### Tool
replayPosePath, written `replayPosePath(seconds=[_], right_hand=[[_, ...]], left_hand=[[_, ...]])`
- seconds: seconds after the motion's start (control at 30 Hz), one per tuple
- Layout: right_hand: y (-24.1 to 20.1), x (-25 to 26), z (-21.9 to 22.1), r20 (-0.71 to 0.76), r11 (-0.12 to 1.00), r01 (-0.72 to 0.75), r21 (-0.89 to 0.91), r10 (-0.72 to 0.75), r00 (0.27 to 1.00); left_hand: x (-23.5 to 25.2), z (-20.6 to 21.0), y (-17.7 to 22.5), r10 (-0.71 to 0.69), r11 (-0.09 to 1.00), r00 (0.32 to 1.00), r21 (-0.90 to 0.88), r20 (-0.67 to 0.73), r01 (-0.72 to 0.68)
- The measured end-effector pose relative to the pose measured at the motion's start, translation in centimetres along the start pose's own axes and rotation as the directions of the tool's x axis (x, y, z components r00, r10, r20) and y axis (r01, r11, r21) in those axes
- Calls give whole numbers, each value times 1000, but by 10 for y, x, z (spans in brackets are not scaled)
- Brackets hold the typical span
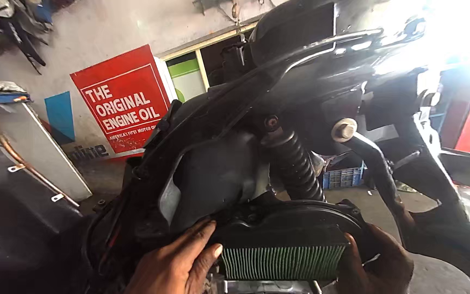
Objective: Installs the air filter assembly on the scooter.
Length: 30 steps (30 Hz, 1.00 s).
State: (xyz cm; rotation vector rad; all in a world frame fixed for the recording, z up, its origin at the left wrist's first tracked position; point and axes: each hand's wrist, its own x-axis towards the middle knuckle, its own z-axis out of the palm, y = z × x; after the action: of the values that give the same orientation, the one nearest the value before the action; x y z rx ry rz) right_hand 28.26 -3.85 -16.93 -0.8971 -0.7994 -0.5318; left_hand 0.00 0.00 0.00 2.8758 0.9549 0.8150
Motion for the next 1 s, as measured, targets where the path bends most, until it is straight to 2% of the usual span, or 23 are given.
replayPosePath(seconds=[0.1,0.2,0.37,0.47,0.57,0.73,0.83,0.93,1.0], right_hand=[[-2,2,-1,13,1000,-7,13,7,1000],[-1,4,-4,39,1000,-5,24,4,999],[-4,9,-14,132,1000,-10,-10,12,991],[-10,20,-17,237,997,69,-46,-56,970],[-19,35,-14,366,985,157,-68,-121,923],[-25,54,-3,423,988,155,13,-146,895],[-27,59,-4,427,993,70,91,-102,898],[-27,70,-14,503,994,-14,107,-42,863],[-26,77,-18,557,993,-41,109,-27,830]], left_hand=[[8,6,1,-28,999,995,32,-98,31],[11,7,6,-53,998,994,32,-94,56],[11,13,3,124,969,991,223,-55,-109],[10,17,-2,198,932,978,321,-65,-167],[10,24,0,211,884,975,439,-64,-163],[11,13,6,195,906,981,384,-3,-179],[11,8,5,203,923,979,326,34,-203],[14,2,6,218,927,972,292,93,-236],[16,-2,8,240,904,964,334,117,-266]])
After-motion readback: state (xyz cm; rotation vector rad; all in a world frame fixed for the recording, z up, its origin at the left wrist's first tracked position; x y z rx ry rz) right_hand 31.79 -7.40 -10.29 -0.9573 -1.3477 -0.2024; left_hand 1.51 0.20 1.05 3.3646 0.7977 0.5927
